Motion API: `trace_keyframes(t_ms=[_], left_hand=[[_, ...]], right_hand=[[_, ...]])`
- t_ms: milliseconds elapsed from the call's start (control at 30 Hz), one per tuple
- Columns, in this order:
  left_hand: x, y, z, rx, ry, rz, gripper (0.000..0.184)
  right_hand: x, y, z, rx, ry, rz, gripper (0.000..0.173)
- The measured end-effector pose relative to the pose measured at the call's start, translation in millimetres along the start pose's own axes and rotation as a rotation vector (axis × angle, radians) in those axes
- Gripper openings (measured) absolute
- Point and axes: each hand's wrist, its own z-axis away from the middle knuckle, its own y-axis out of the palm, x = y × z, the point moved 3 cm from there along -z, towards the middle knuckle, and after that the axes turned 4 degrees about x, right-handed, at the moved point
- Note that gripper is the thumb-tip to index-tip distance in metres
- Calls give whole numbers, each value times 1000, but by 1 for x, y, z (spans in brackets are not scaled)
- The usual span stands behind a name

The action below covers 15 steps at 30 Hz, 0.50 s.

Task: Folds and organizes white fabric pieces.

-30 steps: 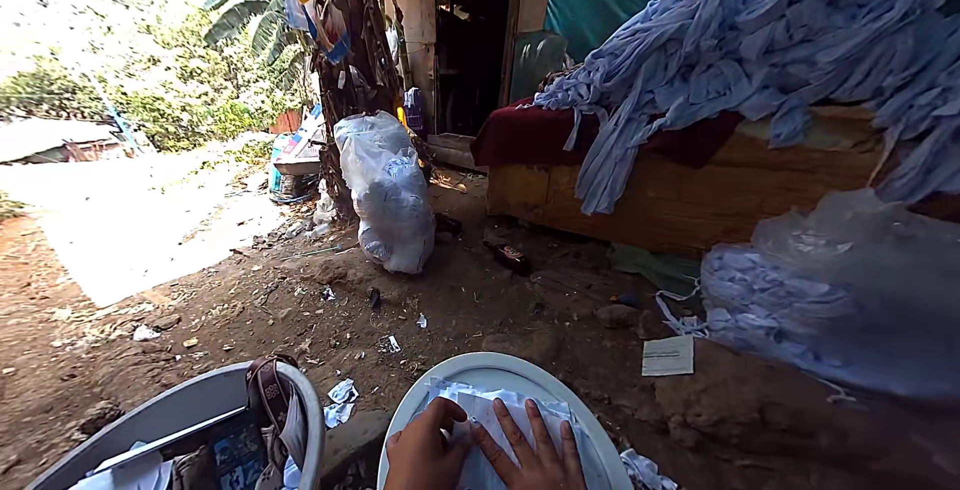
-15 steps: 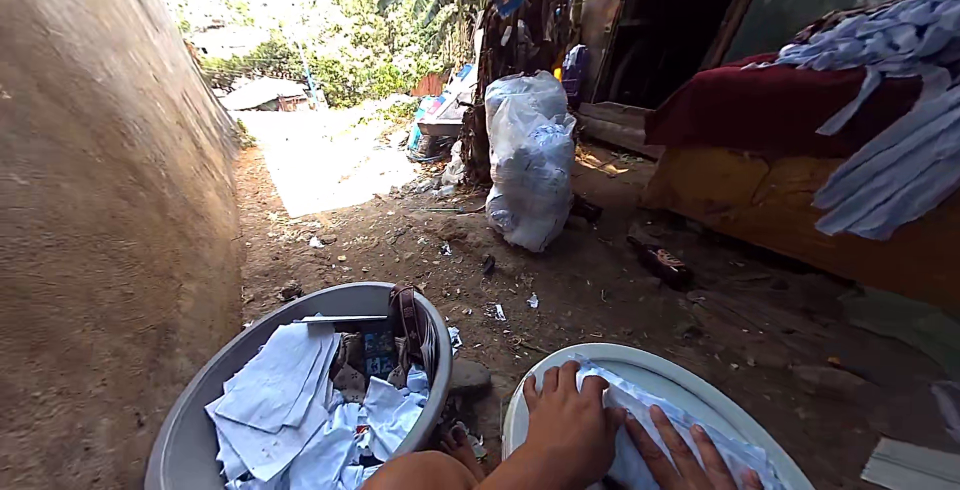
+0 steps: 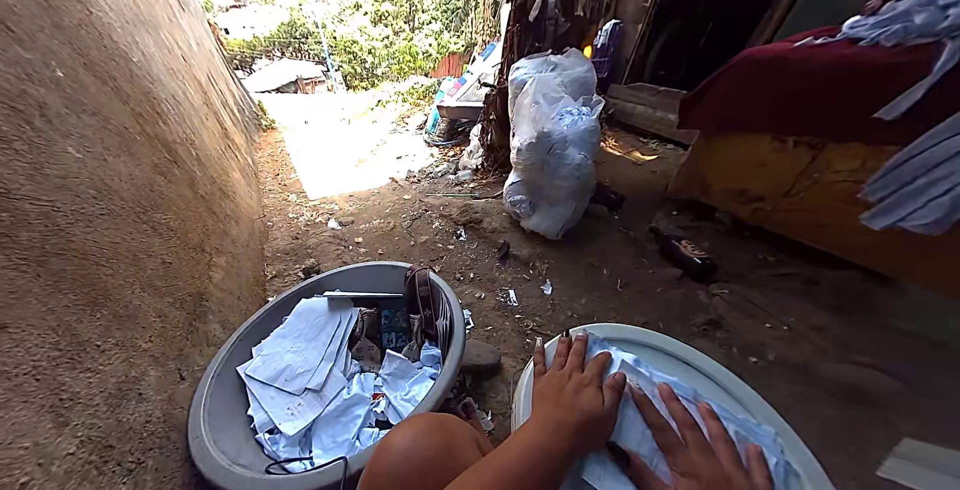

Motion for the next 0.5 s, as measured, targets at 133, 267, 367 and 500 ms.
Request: trace_keyframes(t_ms=[133,267,367,500], left_hand=[[-2,-1,-1,19,-23,-15,54],[-5,-4,1,-5,-47,17,52],[-8,-7,1,-2,-54,34,51],[-11,-28,10,19,-81,114,52]], right_hand=[[-2,1,-2,-14,-10,6,85],[-1,0,-3,2,-12,-5,84],[-1,-1,-3,0,-9,-1,85],[-1,-2,-2,27,5,-16,85]])
